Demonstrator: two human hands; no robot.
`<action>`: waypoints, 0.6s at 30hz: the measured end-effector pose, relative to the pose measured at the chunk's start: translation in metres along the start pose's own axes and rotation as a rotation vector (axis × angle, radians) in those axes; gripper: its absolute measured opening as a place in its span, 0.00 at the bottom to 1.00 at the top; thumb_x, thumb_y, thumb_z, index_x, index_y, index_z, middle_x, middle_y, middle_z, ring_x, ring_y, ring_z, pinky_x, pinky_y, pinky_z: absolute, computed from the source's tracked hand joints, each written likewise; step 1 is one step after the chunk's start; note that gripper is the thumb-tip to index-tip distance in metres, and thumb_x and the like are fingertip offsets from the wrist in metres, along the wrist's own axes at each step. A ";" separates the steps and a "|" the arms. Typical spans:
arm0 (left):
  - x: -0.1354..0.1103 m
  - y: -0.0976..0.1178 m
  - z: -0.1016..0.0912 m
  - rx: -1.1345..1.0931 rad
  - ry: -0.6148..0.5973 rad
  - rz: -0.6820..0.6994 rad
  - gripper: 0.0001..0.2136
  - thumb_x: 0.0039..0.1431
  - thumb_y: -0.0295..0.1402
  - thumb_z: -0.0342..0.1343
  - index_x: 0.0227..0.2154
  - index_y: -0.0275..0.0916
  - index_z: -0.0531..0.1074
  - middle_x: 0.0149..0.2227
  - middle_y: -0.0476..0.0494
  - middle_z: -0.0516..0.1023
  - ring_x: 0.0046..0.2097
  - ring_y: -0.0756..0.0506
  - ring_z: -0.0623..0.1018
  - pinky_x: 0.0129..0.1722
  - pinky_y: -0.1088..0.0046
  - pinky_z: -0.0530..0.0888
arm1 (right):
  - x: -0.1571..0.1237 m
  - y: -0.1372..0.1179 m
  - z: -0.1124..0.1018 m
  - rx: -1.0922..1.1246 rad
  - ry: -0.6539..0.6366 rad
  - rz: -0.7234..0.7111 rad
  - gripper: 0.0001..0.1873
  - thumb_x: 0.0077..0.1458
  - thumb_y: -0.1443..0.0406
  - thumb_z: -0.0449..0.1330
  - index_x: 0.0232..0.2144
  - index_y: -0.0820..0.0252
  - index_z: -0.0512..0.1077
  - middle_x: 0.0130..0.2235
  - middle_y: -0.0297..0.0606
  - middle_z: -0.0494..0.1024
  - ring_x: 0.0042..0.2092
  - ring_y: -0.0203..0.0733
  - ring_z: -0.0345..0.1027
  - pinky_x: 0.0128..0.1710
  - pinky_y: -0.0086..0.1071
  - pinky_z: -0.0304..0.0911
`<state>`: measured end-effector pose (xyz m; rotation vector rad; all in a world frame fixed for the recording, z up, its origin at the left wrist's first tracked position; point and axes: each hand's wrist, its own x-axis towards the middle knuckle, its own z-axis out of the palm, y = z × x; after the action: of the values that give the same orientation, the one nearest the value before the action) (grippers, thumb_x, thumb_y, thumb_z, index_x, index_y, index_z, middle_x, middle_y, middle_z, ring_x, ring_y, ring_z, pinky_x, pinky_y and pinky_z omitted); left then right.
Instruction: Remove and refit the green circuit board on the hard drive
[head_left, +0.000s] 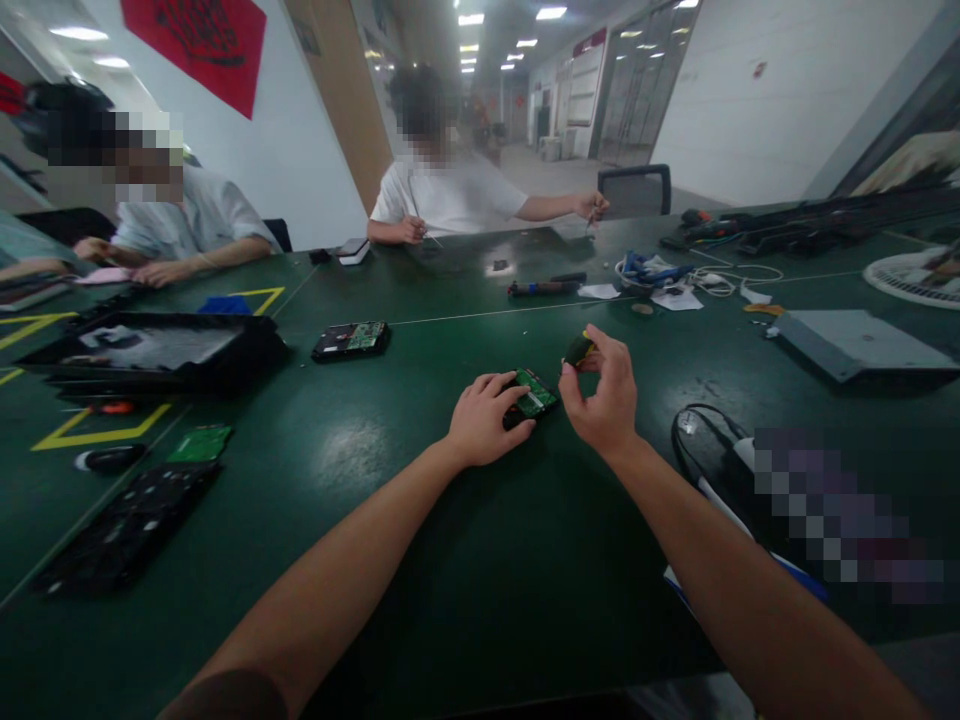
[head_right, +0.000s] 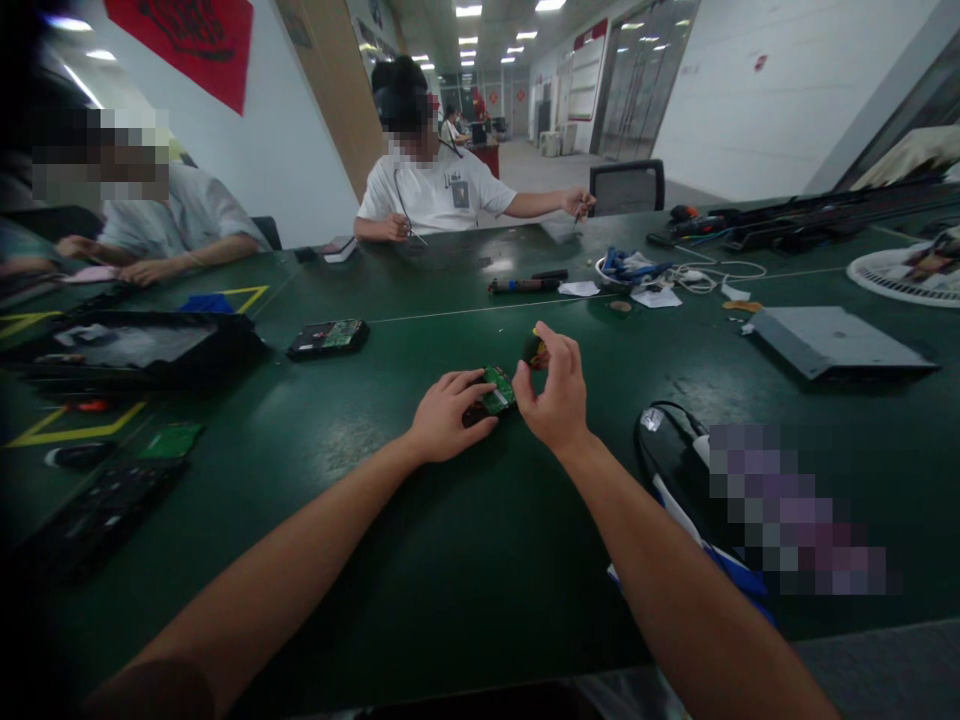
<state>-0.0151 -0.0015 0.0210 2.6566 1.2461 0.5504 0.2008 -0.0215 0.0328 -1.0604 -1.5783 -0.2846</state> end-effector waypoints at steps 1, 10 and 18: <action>0.000 0.000 0.000 0.001 -0.001 -0.003 0.28 0.63 0.51 0.60 0.64 0.49 0.70 0.69 0.42 0.67 0.68 0.31 0.65 0.64 0.44 0.68 | 0.000 0.001 0.001 0.017 0.000 0.000 0.34 0.62 0.66 0.59 0.68 0.52 0.57 0.57 0.49 0.71 0.47 0.51 0.75 0.41 0.47 0.80; 0.000 0.000 -0.001 0.002 -0.005 0.004 0.29 0.63 0.51 0.59 0.65 0.48 0.69 0.69 0.41 0.66 0.68 0.31 0.64 0.63 0.43 0.68 | 0.001 -0.001 -0.002 -0.017 -0.004 0.027 0.32 0.61 0.64 0.64 0.65 0.50 0.61 0.50 0.44 0.73 0.40 0.46 0.73 0.40 0.45 0.79; 0.000 -0.001 0.000 0.001 0.004 0.002 0.28 0.63 0.51 0.59 0.64 0.49 0.70 0.69 0.41 0.67 0.68 0.31 0.64 0.63 0.43 0.68 | -0.001 0.002 0.000 0.007 -0.019 0.058 0.34 0.63 0.65 0.60 0.68 0.51 0.57 0.54 0.46 0.76 0.41 0.47 0.77 0.43 0.47 0.79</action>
<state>-0.0161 -0.0013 0.0206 2.6589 1.2447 0.5562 0.2018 -0.0204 0.0314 -1.1042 -1.5620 -0.2304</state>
